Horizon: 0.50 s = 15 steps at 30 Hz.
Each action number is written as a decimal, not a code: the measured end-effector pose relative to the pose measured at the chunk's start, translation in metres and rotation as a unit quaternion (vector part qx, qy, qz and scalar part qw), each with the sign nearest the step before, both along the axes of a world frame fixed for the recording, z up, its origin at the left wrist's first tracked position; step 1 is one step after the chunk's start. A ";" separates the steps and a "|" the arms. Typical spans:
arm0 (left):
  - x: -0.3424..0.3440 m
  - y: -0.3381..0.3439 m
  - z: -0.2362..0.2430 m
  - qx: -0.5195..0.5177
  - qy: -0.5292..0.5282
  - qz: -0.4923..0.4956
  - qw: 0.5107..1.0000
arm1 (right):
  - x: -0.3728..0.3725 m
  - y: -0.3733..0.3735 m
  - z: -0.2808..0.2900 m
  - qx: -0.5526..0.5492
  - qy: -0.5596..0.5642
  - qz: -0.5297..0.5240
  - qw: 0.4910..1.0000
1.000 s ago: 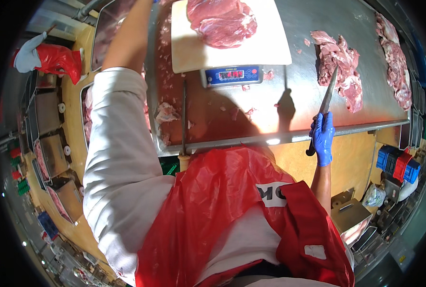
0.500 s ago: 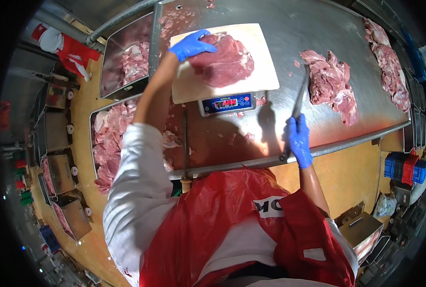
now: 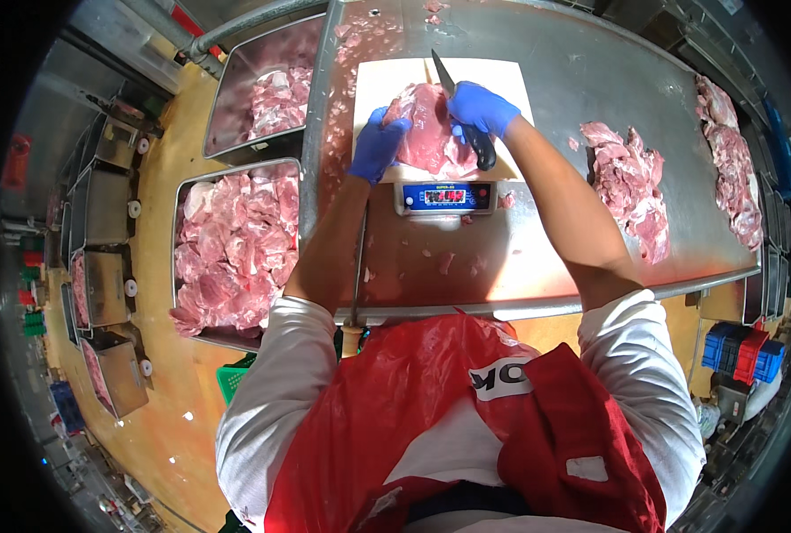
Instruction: The person cuts raw meat into smaller pieces using a knife on a stainless steel table. They place the cut pieces into metal trays and green crates. The person also weighs portions of meat on a digital scale before cutting.
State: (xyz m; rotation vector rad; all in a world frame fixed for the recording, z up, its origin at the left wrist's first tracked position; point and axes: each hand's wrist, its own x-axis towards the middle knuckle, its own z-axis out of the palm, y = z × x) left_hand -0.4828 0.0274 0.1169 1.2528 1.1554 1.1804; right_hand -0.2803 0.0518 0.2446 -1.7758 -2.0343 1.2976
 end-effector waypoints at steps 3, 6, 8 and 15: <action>0.007 0.002 0.001 -0.020 0.073 0.026 0.997 | 0.023 -0.014 -0.052 0.047 -0.092 0.194 0.976; -0.012 0.002 -0.016 -0.032 0.056 0.057 0.996 | 0.046 -0.123 -0.032 -0.047 -0.056 0.206 0.976; -0.021 0.003 -0.022 -0.070 -0.031 0.055 0.996 | 0.059 -0.193 0.018 -0.118 -0.060 0.131 0.982; 0.007 -0.023 0.004 -0.167 -0.213 0.025 0.962 | 0.072 -0.207 -0.014 -0.003 0.160 -0.241 0.957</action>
